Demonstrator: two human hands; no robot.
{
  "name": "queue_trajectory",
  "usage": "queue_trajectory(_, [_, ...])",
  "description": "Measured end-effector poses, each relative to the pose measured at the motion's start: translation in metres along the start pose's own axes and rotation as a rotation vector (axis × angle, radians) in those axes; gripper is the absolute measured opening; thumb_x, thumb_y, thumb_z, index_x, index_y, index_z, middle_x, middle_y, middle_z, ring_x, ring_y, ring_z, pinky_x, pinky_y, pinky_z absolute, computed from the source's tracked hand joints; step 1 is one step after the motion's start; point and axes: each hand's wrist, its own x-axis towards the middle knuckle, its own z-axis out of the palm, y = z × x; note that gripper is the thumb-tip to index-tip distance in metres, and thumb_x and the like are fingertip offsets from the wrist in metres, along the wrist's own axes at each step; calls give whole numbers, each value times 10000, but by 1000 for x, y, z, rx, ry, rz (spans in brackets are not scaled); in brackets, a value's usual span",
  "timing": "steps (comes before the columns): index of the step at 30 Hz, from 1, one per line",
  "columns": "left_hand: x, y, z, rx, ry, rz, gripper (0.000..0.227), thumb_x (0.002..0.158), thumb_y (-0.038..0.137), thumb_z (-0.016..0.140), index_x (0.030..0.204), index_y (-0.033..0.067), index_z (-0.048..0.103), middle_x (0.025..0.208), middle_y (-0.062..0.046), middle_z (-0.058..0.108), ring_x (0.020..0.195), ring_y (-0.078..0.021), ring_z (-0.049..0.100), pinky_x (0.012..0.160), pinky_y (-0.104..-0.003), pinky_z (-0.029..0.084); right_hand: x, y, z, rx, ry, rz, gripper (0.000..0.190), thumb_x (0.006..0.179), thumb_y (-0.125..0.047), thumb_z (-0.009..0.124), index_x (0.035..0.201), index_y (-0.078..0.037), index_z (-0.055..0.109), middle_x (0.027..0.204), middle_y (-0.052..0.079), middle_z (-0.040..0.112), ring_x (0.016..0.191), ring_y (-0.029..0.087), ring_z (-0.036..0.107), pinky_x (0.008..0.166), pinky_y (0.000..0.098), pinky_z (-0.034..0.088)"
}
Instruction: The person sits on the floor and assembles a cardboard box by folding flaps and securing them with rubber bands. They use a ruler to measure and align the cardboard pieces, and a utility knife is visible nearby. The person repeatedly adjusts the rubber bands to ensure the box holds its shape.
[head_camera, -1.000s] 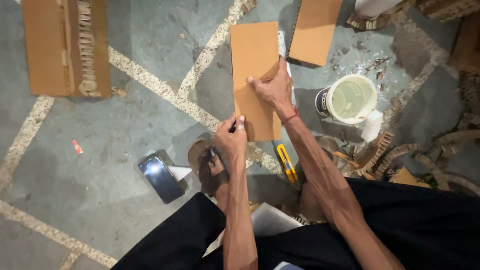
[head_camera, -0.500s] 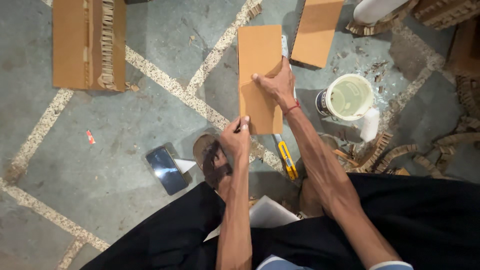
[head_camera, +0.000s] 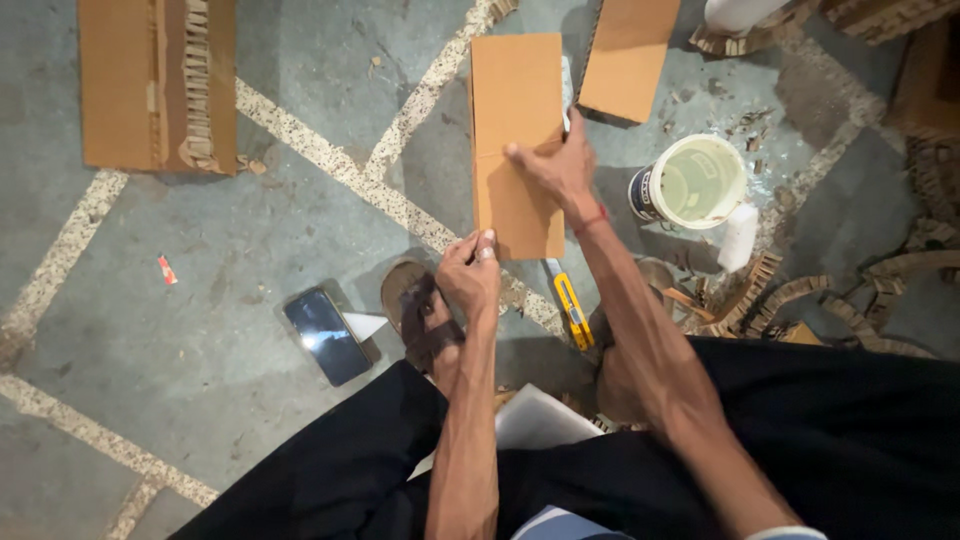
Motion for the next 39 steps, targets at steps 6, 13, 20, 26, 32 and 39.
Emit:
queue_trajectory(6, [1, -4, 2, -49, -25, -35, 236, 846, 190, 805, 989, 1, 798, 930, -145, 769, 859, -268, 728, 801, -350, 572, -54, 14, -23, -19, -201, 132, 1020, 611, -555, 898, 1334, 69, 540, 1204, 250, 702, 1088, 333, 724, 929, 400, 574])
queue_trajectory(13, [1, 2, 0, -2, -10, -47, 252, 847, 215, 812, 987, 5, 804, 927, -145, 765, 853, -271, 728, 785, -350, 567, -70, 6, -5, -62, -160, 224, 873, 623, -509, 904, 1184, 74, 573, 1113, 238, 714, 1018, 324, 736, 859, 410, 591])
queue_trajectory(20, [2, 9, -4, -7, -16, 15, 236, 862, 218, 807, 974, 11, 810, 899, -146, 758, 843, -275, 720, 796, -363, 565, -66, 10, 1, -119, -133, 240, 898, 612, -502, 913, 1206, 75, 567, 1143, 263, 699, 1077, 364, 704, 913, 426, 566])
queue_trajectory(26, [26, 18, -10, -39, -224, -174, 446, 858, 265, 775, 1205, -7, 708, 1097, -206, 743, 988, -310, 728, 893, -387, 561, -67, 6, -1, -132, -154, 245, 931, 599, -505, 920, 1240, 67, 563, 1185, 261, 687, 1111, 365, 689, 950, 428, 547])
queue_trajectory(32, [106, 10, 42, -144, -246, 109, 683, 1009, 335, 734, 1455, -108, 469, 1425, -337, 551, 1331, -421, 555, 1100, -444, 441, -67, -2, 0, -130, -153, 254, 967, 574, -493, 921, 1286, 47, 552, 1208, 249, 683, 1133, 365, 674, 971, 430, 532])
queue_trajectory(39, [140, 43, 63, -167, -495, -100, 608, 962, 309, 617, 1475, -4, 524, 1232, -277, 746, 1113, -298, 728, 958, -355, 551, -64, -13, -11, -82, -203, 275, 975, 575, -475, 913, 1315, 35, 534, 1204, 224, 686, 1118, 345, 685, 952, 428, 545])
